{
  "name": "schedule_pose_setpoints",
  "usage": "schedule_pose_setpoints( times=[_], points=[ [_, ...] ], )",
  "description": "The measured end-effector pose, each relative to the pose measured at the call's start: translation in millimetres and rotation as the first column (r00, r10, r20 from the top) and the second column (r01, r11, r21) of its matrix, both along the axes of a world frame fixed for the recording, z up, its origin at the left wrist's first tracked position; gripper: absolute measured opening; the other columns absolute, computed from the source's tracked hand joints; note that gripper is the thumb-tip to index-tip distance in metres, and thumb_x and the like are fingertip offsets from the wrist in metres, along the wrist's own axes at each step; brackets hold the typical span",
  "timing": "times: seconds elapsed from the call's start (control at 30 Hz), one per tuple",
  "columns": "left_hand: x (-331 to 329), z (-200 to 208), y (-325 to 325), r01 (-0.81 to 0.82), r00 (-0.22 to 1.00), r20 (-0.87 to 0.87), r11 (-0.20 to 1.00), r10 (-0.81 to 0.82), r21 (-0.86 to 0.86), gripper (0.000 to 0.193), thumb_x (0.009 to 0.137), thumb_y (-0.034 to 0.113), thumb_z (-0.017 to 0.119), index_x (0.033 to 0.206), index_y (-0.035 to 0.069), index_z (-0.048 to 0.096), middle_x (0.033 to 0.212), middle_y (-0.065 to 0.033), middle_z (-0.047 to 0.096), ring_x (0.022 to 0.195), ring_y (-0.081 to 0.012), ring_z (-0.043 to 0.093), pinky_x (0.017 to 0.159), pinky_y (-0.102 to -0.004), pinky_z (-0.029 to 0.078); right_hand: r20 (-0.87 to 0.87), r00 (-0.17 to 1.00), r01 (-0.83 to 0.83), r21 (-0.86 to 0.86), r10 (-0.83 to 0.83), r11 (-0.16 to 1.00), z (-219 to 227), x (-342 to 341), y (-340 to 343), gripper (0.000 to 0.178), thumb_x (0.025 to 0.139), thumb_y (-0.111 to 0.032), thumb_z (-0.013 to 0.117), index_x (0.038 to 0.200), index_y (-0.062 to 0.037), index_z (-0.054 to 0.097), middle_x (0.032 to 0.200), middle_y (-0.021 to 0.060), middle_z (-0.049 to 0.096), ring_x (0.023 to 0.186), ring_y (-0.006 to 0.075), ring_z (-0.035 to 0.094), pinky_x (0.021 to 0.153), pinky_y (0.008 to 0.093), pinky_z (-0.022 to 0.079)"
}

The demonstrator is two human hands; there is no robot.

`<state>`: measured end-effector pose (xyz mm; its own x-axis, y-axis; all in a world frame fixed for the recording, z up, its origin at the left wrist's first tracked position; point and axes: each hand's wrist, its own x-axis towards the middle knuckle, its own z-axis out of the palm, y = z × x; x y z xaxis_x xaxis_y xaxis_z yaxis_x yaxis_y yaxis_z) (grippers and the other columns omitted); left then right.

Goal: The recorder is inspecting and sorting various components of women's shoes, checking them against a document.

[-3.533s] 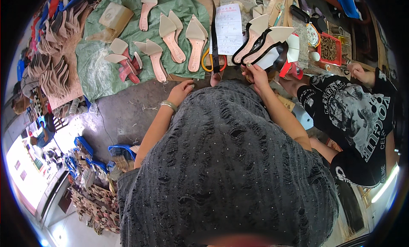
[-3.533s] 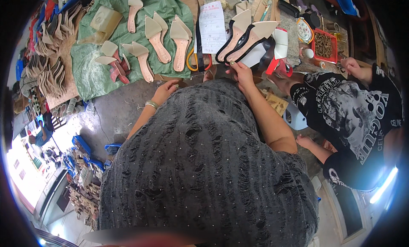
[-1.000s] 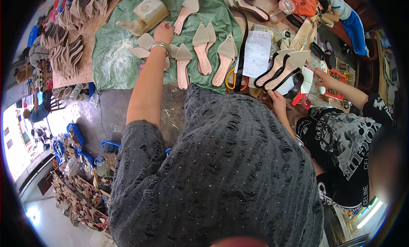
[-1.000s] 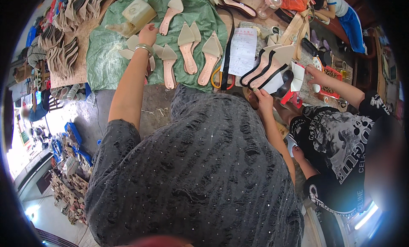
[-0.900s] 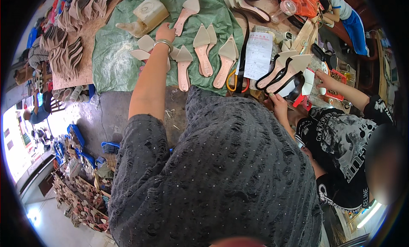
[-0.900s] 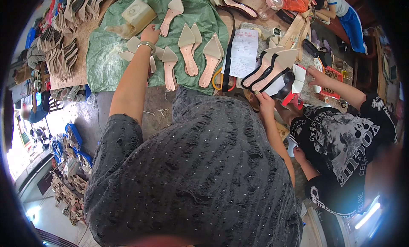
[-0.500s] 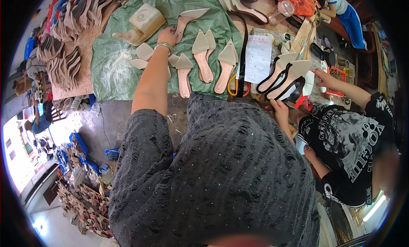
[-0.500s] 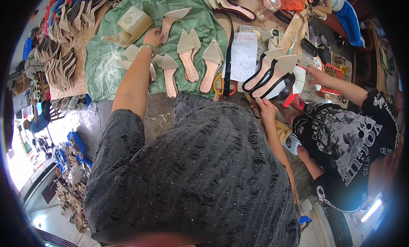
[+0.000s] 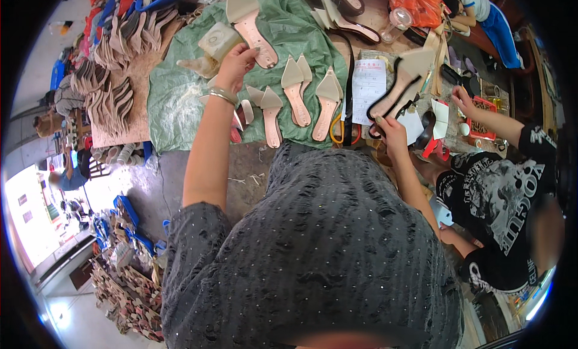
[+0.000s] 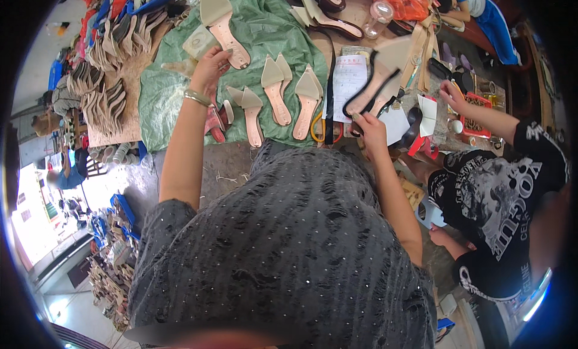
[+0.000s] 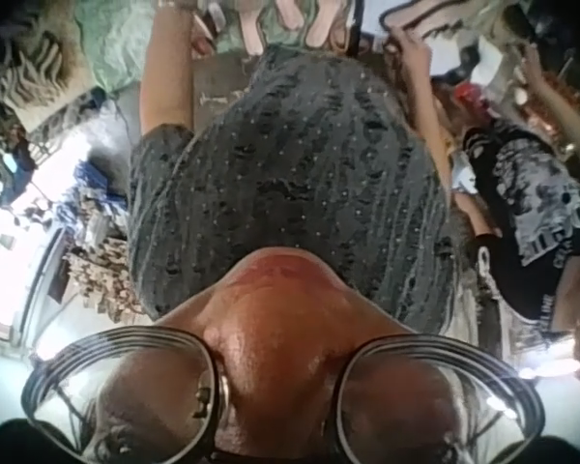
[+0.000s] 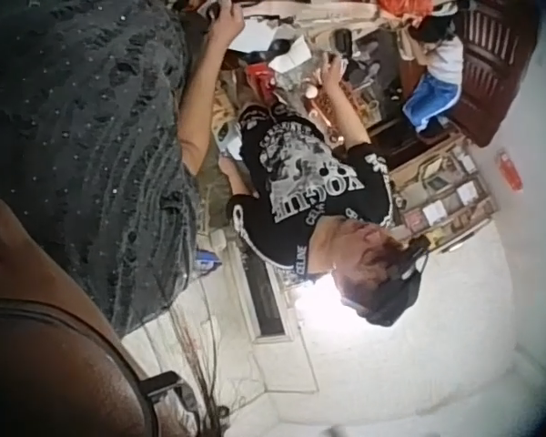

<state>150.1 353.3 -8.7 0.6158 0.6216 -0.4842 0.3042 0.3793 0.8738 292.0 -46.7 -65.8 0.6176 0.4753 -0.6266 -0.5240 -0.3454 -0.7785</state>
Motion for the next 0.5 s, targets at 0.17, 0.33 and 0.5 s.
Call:
schedule_pose_setpoints(
  times=[0.17,0.33,0.5],
  points=[
    [23.7,33.9,-65.7,0.017,0.983,0.183,0.999,-0.026,0.049,0.010,0.079,0.008,0.061,0.089,0.007,0.058,0.075,0.0045,0.055,0.065,-0.0052,0.046,0.062,-0.0203,0.037,0.073,0.994,-0.098,0.265,0.081,0.959,35.5,28.4,42.6,0.020,0.089,-0.016,0.055,0.084,0.0013,0.063,0.065,0.0032,0.059,0.053,0.0082,0.050,0.048,0.0218,0.033],
    [46.1,49.1,-108.7,0.067,0.974,0.214,0.996,-0.079,0.060,0.015,0.079,0.006,0.063,0.093,0.003,0.057,0.081,0.0019,0.057,0.072,-0.0063,0.050,0.067,-0.0207,0.040,0.041,0.996,-0.092,0.351,0.083,0.932,54.7,38.7,60.6,0.019,0.088,-0.018,0.056,0.090,-0.0003,0.064,0.070,0.0020,0.060,0.055,0.0079,0.051,0.048,0.0188,0.032],
    [60.2,43.8,-127.9,0.081,0.968,0.237,0.996,-0.086,0.029,0.015,0.081,0.006,0.062,0.095,0.002,0.057,0.082,0.0008,0.057,0.072,-0.0070,0.050,0.067,-0.0213,0.041,0.025,0.997,-0.079,0.405,0.075,0.911,59.0,40.0,66.4,0.020,0.088,-0.021,0.058,0.096,-0.0049,0.066,0.078,-0.0005,0.064,0.055,0.0058,0.051,0.049,0.0179,0.032]
  ],
)
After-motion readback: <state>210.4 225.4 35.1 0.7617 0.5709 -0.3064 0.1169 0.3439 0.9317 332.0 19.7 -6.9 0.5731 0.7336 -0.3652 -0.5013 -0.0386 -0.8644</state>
